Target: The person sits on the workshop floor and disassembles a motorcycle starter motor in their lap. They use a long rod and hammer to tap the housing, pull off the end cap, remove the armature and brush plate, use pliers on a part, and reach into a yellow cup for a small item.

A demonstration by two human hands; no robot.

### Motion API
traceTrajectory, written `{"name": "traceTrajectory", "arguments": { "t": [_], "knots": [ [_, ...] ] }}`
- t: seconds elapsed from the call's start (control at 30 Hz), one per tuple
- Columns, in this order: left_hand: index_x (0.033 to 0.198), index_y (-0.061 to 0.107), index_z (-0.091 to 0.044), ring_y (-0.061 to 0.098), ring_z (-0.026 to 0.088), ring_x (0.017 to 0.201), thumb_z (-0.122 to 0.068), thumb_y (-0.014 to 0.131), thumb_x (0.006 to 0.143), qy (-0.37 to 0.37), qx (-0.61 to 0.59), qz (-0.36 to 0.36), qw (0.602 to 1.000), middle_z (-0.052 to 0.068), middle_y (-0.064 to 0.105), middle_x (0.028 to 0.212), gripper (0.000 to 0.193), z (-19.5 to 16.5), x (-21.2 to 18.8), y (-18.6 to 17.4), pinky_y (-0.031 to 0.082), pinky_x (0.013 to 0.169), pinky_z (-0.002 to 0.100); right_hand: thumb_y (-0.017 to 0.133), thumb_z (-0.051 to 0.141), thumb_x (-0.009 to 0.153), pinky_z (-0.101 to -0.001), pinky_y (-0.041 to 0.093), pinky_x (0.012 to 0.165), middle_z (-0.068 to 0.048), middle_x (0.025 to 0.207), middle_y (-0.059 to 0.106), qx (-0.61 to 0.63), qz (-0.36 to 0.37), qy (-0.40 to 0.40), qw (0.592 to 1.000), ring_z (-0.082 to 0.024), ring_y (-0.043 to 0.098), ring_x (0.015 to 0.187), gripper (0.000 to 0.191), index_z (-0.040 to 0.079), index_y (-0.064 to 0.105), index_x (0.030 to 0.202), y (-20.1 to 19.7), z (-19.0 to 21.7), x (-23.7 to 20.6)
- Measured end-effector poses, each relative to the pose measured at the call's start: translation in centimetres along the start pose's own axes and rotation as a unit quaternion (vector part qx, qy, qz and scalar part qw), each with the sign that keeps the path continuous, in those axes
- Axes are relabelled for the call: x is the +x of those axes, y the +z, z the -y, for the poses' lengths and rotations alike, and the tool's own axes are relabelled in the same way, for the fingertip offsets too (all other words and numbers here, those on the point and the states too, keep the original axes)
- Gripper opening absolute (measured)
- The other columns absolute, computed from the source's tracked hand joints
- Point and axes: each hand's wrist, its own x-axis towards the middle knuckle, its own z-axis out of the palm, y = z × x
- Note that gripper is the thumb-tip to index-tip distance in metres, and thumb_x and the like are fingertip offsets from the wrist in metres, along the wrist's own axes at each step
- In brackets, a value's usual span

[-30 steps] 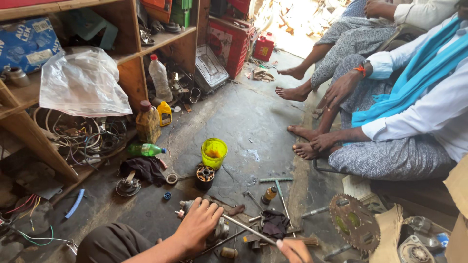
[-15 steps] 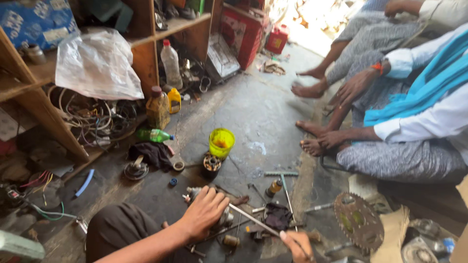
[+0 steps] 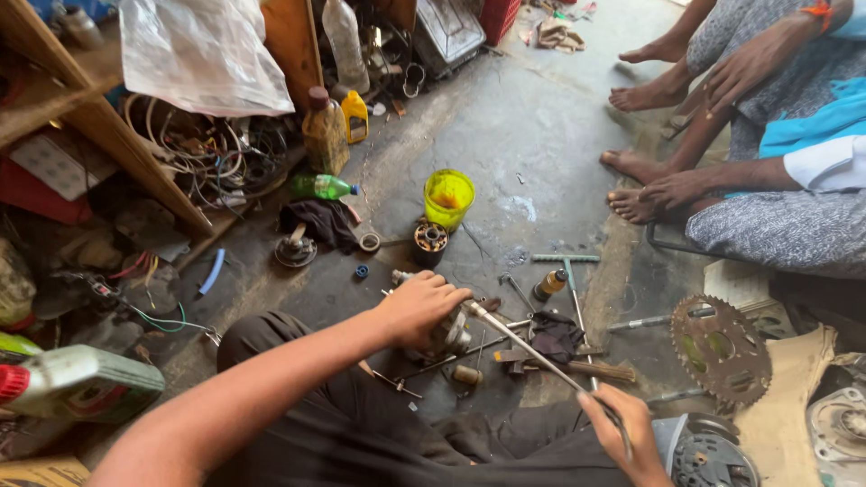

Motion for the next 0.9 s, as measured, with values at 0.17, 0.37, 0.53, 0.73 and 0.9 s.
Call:
{"name": "traceTrajectory", "arguments": {
  "t": [0.17,0.37,0.53,0.73,0.9],
  "knots": [
    [0.117,0.057,-0.006,0.060,0.028,0.102,-0.026,0.086,0.048,0.009,-0.004,-0.011,1.000,0.009,0.064,0.104,0.077,0.1,0.2,0.1,0.044,0.091,0.040,0.077,0.009,0.077,-0.0383,0.043,0.061,-0.010,0.069,0.055,-0.080,-0.087,-0.219,0.969,-0.030,0.054,0.064,0.016,0.005,0.062,0.074,0.1,3.7,-1.9],
    [0.115,0.057,-0.005,0.059,0.029,0.100,-0.029,0.088,0.042,0.000,-0.017,-0.002,1.000,0.010,0.064,0.102,0.082,-0.6,0.6,-0.8,0.044,0.089,0.041,0.078,0.010,0.076,-0.0392,0.042,0.061,-0.009,0.065,0.052,-0.085,-0.097,-0.250,0.960,-0.029,0.053,0.062,0.018,0.005,0.061,0.072,2.3,5.0,-1.9],
    [0.115,0.058,-0.007,0.060,0.028,0.101,-0.023,0.084,0.046,-0.002,0.009,0.013,1.000,0.008,0.064,0.103,0.075,-0.9,0.7,-0.7,0.044,0.091,0.040,0.078,0.011,0.079,-0.0389,0.040,0.057,-0.008,0.062,0.050,-0.050,-0.064,-0.190,0.978,-0.027,0.047,0.059,0.018,0.004,0.063,0.070,2.4,3.6,-1.3],
    [0.114,0.058,-0.007,0.059,0.028,0.101,-0.022,0.083,0.046,0.000,0.008,0.006,1.000,0.009,0.064,0.103,0.074,-1.1,1.0,-0.5,0.043,0.090,0.040,0.075,0.011,0.084,-0.0372,0.043,0.060,-0.008,0.066,0.052,0.009,-0.035,-0.141,0.989,-0.026,0.051,0.062,0.017,0.002,0.063,0.075,2.7,2.3,-1.2],
    [0.113,0.057,-0.006,0.058,0.030,0.099,-0.023,0.085,0.046,0.006,0.017,0.004,1.000,0.009,0.061,0.100,0.075,-1.4,1.1,-0.6,0.042,0.088,0.041,0.074,0.016,0.084,-0.0473,0.045,0.077,-0.010,0.078,0.056,-0.227,-0.128,-0.365,0.894,-0.030,0.056,0.075,0.020,0.000,0.064,0.089,2.7,2.3,-1.0]
  ]
}}
